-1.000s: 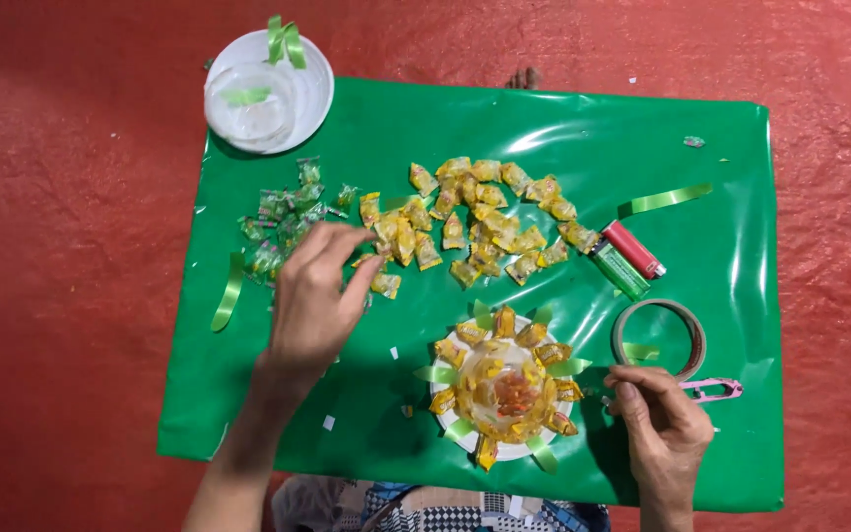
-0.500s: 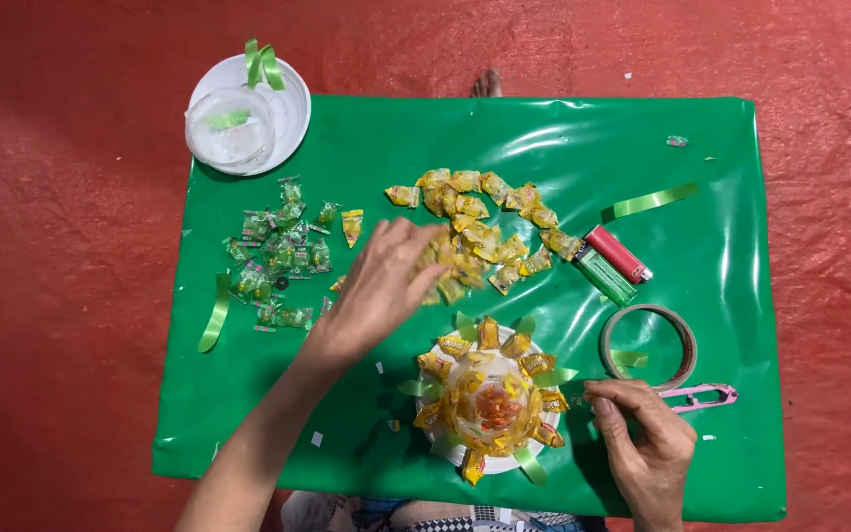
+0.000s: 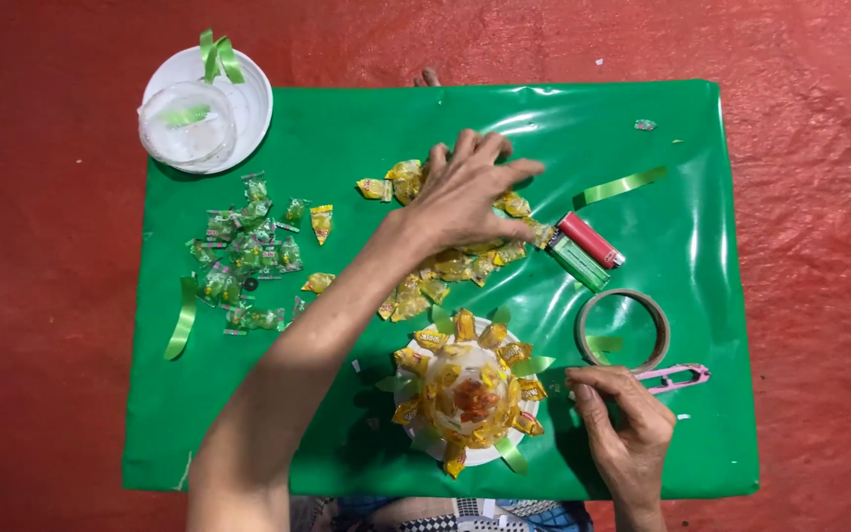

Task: Attaching candy wrappers to a circular base to create a decorative flower-like object.

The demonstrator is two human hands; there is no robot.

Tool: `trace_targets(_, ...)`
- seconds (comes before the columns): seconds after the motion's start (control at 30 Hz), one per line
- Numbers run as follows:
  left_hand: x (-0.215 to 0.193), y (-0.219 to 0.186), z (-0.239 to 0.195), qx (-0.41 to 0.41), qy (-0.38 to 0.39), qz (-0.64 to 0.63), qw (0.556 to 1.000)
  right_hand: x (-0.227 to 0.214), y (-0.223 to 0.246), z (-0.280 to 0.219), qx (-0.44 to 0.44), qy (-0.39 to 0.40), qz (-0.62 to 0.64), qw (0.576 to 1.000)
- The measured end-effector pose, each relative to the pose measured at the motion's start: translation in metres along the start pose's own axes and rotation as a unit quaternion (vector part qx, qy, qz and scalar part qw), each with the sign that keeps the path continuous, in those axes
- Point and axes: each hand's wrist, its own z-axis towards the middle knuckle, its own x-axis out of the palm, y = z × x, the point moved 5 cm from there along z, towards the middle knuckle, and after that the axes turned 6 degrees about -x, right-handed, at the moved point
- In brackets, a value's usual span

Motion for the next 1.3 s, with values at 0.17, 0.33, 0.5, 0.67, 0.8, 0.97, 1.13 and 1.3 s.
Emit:
trace_targets(0.17,-0.010,0.006,-0.046,-0.017,0.046,-0.022,0.999,-0.002,-0.001,-0.001,-0.012,-0.005,0.004,1.000)
trace_targets(0.33,-0.017,0.030,-0.100,-0.031,0.029,-0.072,0.997,-0.001,0.007,0.002,-0.037,0.008,0.011,0.999)
trace_targets(0.5,-0.048,0.026,-0.136,0.044,-0.089,-0.239,0.966,-0.015,0.003,0.004,-0.015,0.040,0.012,0.999)
trace_targets(0.67,-0.085,0.034,-0.169,0.006,-0.181,-0.272,0.945,-0.037,0.002,0.035,0.014,0.065,-0.003,0.998)
trace_targets(0.8,-0.107,0.054,-0.201,-0.065,-0.289,-0.247,0.922,-0.032,0.024,0.077,-0.019,0.140,-0.051,0.989)
trace_targets(0.97,-0.109,0.064,-0.228,-0.149,-0.359,-0.270,0.881,0.010,0.035,0.133,-0.074,0.216,-0.098,0.969)
trace_targets(1.13,-0.093,0.076,-0.236,-0.173,-0.443,-0.284,0.833,0.096,0.070,0.167,-0.159,0.347,-0.096,0.919)
trace_targets(1.3,-0.083,0.096,-0.243,-0.163,-0.502,-0.280,0.802,0.170,0.127,0.157,-0.231,0.481,-0.224,0.816)
